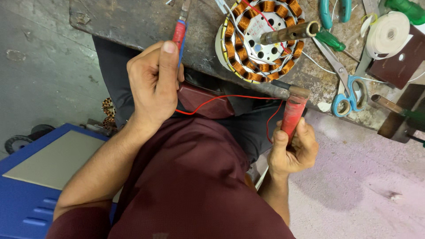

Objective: The person uses a multimeter with red and blue probes to test electrical continuity on several circular copper-wound stator components placed on a workbench. The person touches the probes to different wire ends and contact points on the stators, then moves to the next component and repeats the testing process.

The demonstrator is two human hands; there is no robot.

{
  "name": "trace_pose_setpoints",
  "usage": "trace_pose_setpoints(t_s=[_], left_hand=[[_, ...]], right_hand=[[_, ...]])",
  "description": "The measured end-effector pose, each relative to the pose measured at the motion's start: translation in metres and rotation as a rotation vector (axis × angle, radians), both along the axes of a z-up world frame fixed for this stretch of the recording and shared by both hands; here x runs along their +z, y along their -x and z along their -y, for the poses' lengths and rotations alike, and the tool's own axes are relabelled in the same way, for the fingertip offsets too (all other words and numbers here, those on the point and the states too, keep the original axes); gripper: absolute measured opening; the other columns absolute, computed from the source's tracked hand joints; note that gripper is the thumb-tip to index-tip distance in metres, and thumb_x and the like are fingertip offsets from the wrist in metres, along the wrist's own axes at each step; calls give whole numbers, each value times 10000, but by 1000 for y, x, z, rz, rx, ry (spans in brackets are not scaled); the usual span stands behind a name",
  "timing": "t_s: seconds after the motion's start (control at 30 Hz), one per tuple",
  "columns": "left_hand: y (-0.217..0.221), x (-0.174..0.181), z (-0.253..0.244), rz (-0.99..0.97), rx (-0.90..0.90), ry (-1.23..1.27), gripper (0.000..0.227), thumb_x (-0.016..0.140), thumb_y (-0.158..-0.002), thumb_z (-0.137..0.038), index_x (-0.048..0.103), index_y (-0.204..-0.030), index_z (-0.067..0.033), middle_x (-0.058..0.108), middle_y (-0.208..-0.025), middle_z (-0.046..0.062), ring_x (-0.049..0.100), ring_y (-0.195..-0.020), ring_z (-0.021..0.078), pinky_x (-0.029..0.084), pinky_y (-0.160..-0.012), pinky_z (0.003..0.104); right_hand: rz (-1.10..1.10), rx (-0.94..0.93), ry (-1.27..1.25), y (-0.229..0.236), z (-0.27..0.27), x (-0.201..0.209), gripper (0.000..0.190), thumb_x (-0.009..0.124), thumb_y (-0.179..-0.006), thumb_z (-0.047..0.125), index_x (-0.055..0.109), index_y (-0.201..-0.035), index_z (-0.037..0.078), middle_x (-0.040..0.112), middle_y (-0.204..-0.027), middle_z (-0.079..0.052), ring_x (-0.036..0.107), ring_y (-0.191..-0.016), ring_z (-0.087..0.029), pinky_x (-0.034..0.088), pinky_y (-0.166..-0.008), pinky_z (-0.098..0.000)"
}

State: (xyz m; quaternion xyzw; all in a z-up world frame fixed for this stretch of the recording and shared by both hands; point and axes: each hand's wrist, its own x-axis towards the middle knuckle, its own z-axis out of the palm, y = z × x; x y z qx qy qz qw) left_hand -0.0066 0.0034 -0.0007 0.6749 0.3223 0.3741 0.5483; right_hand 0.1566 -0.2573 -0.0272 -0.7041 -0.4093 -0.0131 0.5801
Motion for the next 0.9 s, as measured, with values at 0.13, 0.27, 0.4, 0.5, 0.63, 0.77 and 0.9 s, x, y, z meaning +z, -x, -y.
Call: trace_pose_setpoints(t_s=[0.13, 0.27, 0.4, 0.5, 0.63, 0.77, 0.9], left_hand=[[-1, -1, 0, 6, 5, 0, 579, 432, -1205, -296, 511, -713, 0, 521, -619, 55, 519, -510, 110, 374, -502, 277], [-1, -1, 0, 19, 5, 2, 572, 438, -1202, -282, 515, -712, 1, 520, -651, 53, 519, -506, 105, 373, -495, 271], [-1, 0, 0, 5, 7, 5, 571, 440, -1201, -283, 518, -715, 5, 526, -652, 53, 513, -505, 105, 366, -496, 274], [-1, 1, 0, -7, 8, -8, 576, 439, -1207, -294, 512, -718, 3, 520, -653, 50, 517, -518, 107, 371, -509, 279], [-2, 1, 0, -39, 20, 14, 557, 441, -1194, -298, 503, -736, 12, 500, -644, 49, 501, -508, 111, 347, -497, 285], [-2, 1, 0, -13, 11, 23, 557, 437, -1201, -301, 497, -740, 6, 496, -623, 46, 530, -524, 107, 378, -506, 280], [0, 2, -1, -31, 5, -1, 570, 434, -1195, -292, 526, -715, -1, 516, -647, 48, 502, -507, 111, 355, -497, 281]], right_hand=[[19, -5, 22, 0, 0, 2, 379, 706, -1055, 70, 545, -1396, 31, 672, -1017, -178, 639, -691, -127, 501, -590, -197], [19, -7, 28, 1, -1, 2, 364, 708, -1058, 71, 548, -1382, 23, 667, -1015, -182, 637, -679, -121, 495, -571, -190], [2, -6, 41, 1, 1, 3, 366, 702, -1048, 68, 547, -1376, 18, 674, -1004, -179, 607, -638, -97, 472, -548, -184], [3, -13, 46, 1, 1, 3, 367, 702, -1058, 54, 547, -1388, 21, 673, -1013, -178, 604, -646, -105, 476, -554, -189], [-45, 17, -11, 1, 0, 2, 396, 726, -1052, 69, 553, -1407, 43, 689, -984, -176, 571, -637, -91, 458, -568, -190], [-20, -9, 24, 1, 3, 0, 385, 724, -1058, 83, 556, -1402, 45, 684, -988, -182, 585, -631, -112, 462, -557, -196], [-4, -9, -72, 0, 2, -7, 410, 714, -1045, 127, 543, -1414, 74, 662, -999, -173, 562, -589, -113, 446, -514, -206]])
